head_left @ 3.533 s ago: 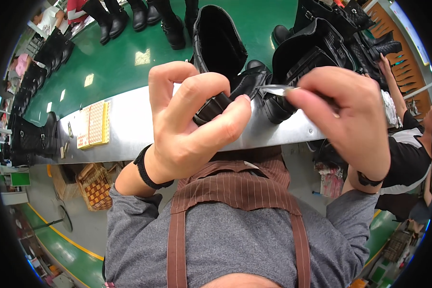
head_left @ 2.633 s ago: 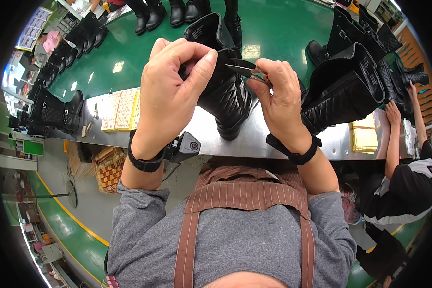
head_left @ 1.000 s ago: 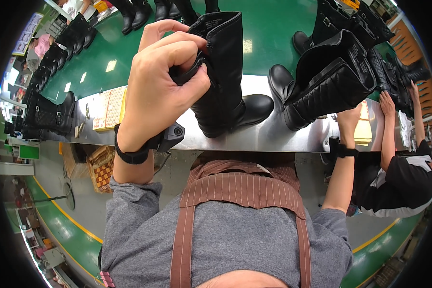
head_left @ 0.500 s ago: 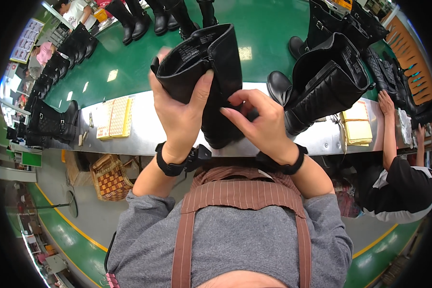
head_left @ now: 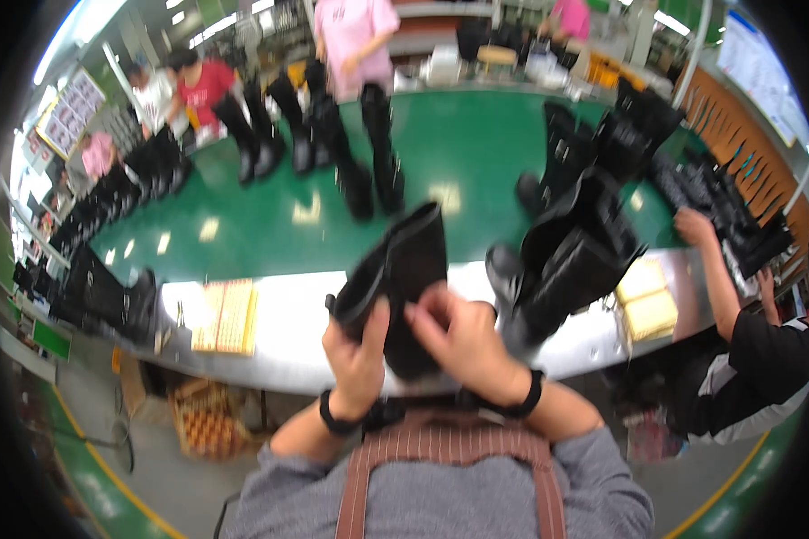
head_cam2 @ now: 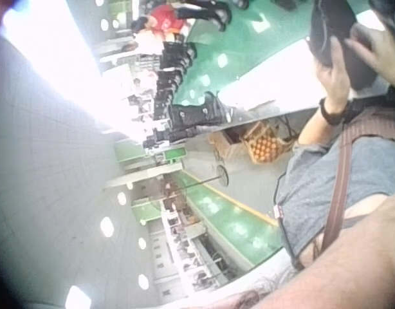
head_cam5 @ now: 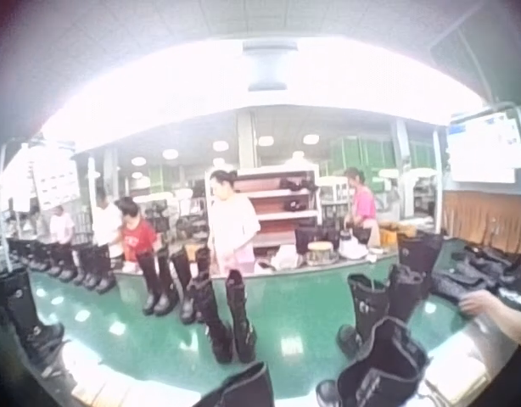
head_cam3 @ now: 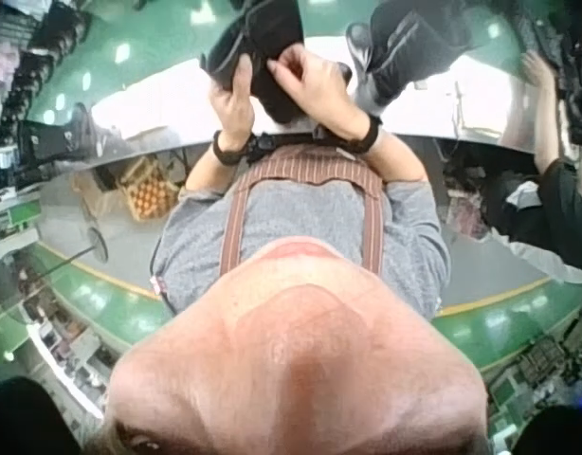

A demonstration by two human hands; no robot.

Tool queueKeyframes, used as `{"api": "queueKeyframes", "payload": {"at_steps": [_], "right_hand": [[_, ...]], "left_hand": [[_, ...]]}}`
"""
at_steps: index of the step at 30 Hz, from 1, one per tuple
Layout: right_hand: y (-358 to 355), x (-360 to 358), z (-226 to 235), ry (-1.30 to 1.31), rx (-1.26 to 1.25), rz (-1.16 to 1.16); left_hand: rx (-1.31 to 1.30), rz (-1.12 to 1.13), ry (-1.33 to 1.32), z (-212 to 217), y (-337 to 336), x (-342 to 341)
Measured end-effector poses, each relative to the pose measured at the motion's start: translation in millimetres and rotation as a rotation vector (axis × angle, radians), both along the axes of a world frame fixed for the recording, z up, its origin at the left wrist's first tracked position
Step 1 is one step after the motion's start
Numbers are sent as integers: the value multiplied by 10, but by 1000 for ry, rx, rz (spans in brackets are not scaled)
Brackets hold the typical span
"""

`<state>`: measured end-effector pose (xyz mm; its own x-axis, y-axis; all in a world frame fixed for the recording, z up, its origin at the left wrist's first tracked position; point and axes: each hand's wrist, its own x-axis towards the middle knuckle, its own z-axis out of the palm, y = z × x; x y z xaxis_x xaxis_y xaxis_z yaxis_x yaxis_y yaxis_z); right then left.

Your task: The worker is performing quality control on tall black leather boots, checking zippers, buckles, and stitching.

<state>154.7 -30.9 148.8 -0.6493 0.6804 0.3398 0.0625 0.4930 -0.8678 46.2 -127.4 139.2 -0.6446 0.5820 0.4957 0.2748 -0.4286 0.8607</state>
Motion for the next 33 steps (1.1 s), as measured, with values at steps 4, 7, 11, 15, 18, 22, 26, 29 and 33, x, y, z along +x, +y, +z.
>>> {"api": "queueKeyframes", "payload": {"at_steps": [4,7,11,15,18,22,26,29,33], "right_hand": [[-3,8,77,-158,-110,154],[34,61,99,-126,-240,249],[65,144,170,67,-364,301],[87,110,279,263,-370,436],[163,53,307,273,-397,456],[196,16,272,317,-486,486],[196,38,326,332,-577,539],[228,45,451,368,-614,537],[188,24,527,270,-490,617]], "left_hand": [[22,91,-86,20,-14,38],[-3,111,-23,30,20,54],[-144,239,265,95,-5,72],[-47,262,399,232,-43,-2],[30,28,2,264,-19,-119],[66,-271,-100,40,-48,-156],[-185,-6,280,-351,-72,-112],[-261,87,238,-561,-59,-44],[-147,194,71,-614,-37,-29]]}}
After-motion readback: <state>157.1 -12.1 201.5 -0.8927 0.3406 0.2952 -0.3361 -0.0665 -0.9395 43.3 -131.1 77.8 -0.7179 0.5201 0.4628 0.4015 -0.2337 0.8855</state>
